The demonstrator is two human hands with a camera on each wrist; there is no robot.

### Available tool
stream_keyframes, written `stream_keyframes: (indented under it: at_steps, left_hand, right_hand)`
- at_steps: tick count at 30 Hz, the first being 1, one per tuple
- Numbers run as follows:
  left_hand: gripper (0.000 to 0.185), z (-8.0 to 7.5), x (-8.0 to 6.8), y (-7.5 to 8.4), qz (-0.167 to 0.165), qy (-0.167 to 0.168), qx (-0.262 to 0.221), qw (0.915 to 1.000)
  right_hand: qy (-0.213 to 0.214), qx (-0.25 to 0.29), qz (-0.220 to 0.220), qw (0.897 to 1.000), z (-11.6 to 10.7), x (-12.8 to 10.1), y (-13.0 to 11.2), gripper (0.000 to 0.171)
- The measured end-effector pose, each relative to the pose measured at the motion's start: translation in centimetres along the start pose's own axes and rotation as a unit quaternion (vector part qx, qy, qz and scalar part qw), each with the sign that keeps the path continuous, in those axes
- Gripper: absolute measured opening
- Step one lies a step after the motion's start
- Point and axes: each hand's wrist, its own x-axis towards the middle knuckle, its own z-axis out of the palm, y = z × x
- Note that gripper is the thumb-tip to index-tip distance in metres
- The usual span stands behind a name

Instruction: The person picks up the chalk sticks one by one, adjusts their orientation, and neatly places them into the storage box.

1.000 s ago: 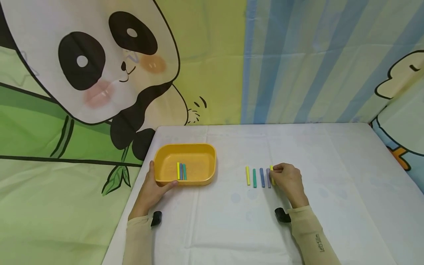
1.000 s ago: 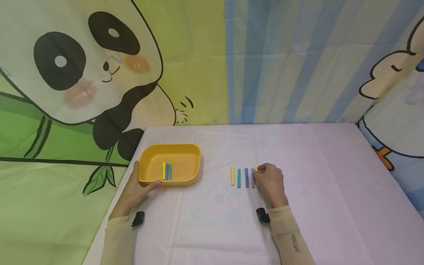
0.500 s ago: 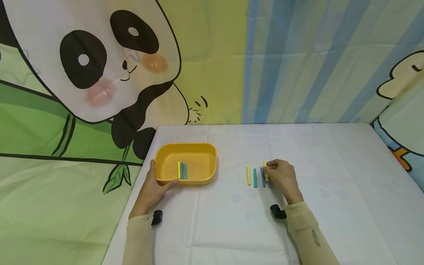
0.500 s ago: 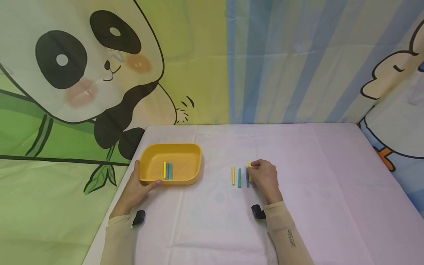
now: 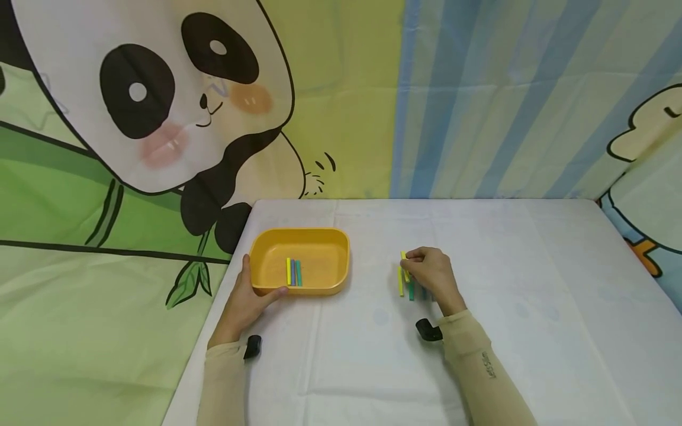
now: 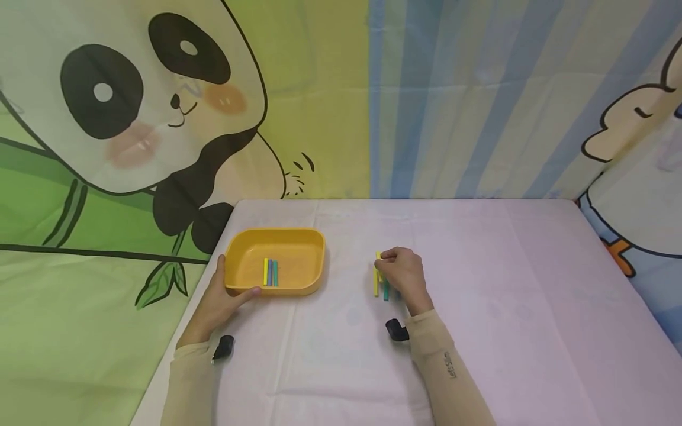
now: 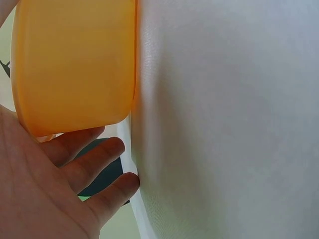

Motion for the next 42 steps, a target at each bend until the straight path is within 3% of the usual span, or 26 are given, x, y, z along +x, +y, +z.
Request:
stream_keyframes:
  at_steps: [7,16,25,42]
  left_hand:
    - [0.138,0.0,0.0,-0.1,0.001,0.001,0.005,1.0]
    - [0.138,0.1,0.1,-0.2,-0.004,0.0,0.005,1.0]
    - [0.138,0.1,0.2,-0.2,-0.002,0.001,0.004,1.0]
    - [0.138,0.0,0.3,-0.1,-0.005,-0.002,0.005,1.0]
  right_hand:
    - [-0.016,0.013,-0.023,1.0,1.7,0.5,-1.4,0.028]
    - [-0.037,0.04,-0.053,0.997,3.7,0.5,-4.9,0.021]
    - [-0.049,0.027,-0.071,0.996,5.5,0.3,-8.0,0.019]
    - [-0.069,0.027,-0.096,0.993,8.0,0.7,-11.1,0.017]
